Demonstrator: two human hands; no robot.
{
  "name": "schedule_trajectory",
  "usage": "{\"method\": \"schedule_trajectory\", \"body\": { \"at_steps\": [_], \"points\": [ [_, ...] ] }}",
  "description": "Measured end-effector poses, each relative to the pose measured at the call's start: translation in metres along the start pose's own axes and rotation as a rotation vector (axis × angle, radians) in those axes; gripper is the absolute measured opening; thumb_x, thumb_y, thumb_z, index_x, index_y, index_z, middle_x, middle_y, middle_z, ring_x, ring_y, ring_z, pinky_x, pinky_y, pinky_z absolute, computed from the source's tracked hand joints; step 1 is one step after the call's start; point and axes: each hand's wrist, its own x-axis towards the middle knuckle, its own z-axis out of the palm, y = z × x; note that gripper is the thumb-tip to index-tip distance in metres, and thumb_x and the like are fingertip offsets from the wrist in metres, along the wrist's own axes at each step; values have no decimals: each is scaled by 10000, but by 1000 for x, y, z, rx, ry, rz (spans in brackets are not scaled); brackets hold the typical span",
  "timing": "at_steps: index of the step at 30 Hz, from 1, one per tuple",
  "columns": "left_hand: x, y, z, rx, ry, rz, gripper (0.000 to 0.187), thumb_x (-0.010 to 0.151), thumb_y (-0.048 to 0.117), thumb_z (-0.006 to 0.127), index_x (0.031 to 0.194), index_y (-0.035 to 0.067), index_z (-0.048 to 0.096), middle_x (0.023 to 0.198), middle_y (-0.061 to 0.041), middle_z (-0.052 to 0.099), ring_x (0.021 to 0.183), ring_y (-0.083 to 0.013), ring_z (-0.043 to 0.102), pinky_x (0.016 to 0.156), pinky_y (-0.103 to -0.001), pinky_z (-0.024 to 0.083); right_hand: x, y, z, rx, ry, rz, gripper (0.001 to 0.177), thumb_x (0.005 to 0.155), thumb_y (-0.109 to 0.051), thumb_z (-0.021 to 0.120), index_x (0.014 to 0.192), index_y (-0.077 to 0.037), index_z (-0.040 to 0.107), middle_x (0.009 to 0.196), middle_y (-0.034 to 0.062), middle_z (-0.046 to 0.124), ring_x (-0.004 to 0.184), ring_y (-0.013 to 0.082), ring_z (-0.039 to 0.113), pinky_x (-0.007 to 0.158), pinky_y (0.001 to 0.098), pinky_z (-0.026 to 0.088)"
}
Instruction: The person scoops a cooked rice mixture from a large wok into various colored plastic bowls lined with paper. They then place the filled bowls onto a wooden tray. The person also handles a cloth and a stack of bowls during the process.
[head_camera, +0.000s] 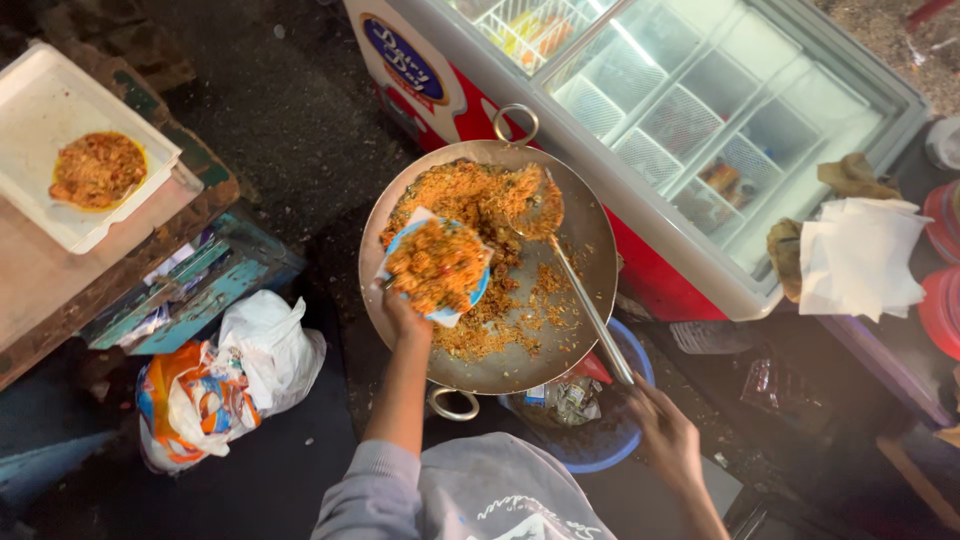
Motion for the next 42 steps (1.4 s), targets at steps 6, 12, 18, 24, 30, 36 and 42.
{"method": "schedule_trajectory", "body": {
  "at_steps": [6, 12, 18, 24, 30, 36, 42],
  "points": [
    [-29, -47, 68, 168, 321, -15, 583, 1068, 471, 376, 1390, -3, 485, 1333, -201, 624, 1143, -337, 699, 931, -511, 618, -24, -29, -11, -429, 138, -29, 537, 920, -347, 676, 1449, -272, 623, 1165, 139, 781, 910, 194, 799, 810, 367, 594],
    [-41, -60, 61, 229, 331, -53, 598, 1052, 477, 351, 1406, 17, 497, 1357, -190, 594, 1169, -310, 651, 948, -498, 554, 3, -10, 4, -520, 152, -122, 506, 935, -382, 641, 1423, -252, 621, 1205, 93, 756, 1066, 291, 740, 884, 416, 573],
    [-23, -48, 24, 90, 129, -49, 549, 1020, 440, 380, 1394, 66, 526, 1385, -137, 611, 1249, -300, 620, 1031, -497, 520, 59, -19, 61, -418, 119, -183, 483, 939, -359, 651, 1405, -232, 643, 1196, 115, 755, 1091, 296, 737, 896, 414, 569],
    [-15, -18, 28, 71, 178, -10, 580, 1042, 466, 362, 1414, 48, 514, 1419, -152, 579, 1279, -339, 587, 1037, -529, 502, 55, -15, 51, -126, 62, -92, 486, 938, -296, 664, 1406, -169, 626, 1162, 68, 779, 962, 141, 734, 668, 307, 532],
    [4, -27, 33, -49, -6, 51, 622, 1056, 442, 352, 1514, 38, 473, 1505, -151, 553, 1361, -356, 563, 1134, -534, 476, -5, -3, -11, -216, 125, -4, 507, 922, -250, 684, 1425, -208, 630, 895, 62, 790, 628, 118, 562, 581, 276, 495],
    [-10, -44, 70, 32, 209, -100, 607, 1043, 453, 302, 1515, 94, 433, 1515, -152, 517, 1356, -327, 548, 1134, -565, 442, 12, 0, 15, -360, 131, -89, 495, 916, -275, 701, 1400, -187, 642, 1212, 64, 768, 715, 150, 680, 721, 319, 562],
    [-15, -25, 68, 87, 189, -30, 576, 1051, 429, 324, 1487, 77, 456, 1491, -147, 537, 1330, -316, 569, 1119, -554, 456, 34, 6, 48, -249, 93, -133, 460, 939, -273, 666, 1381, -153, 637, 1225, 66, 770, 1161, 184, 724, 921, 339, 557]
  ]
}}
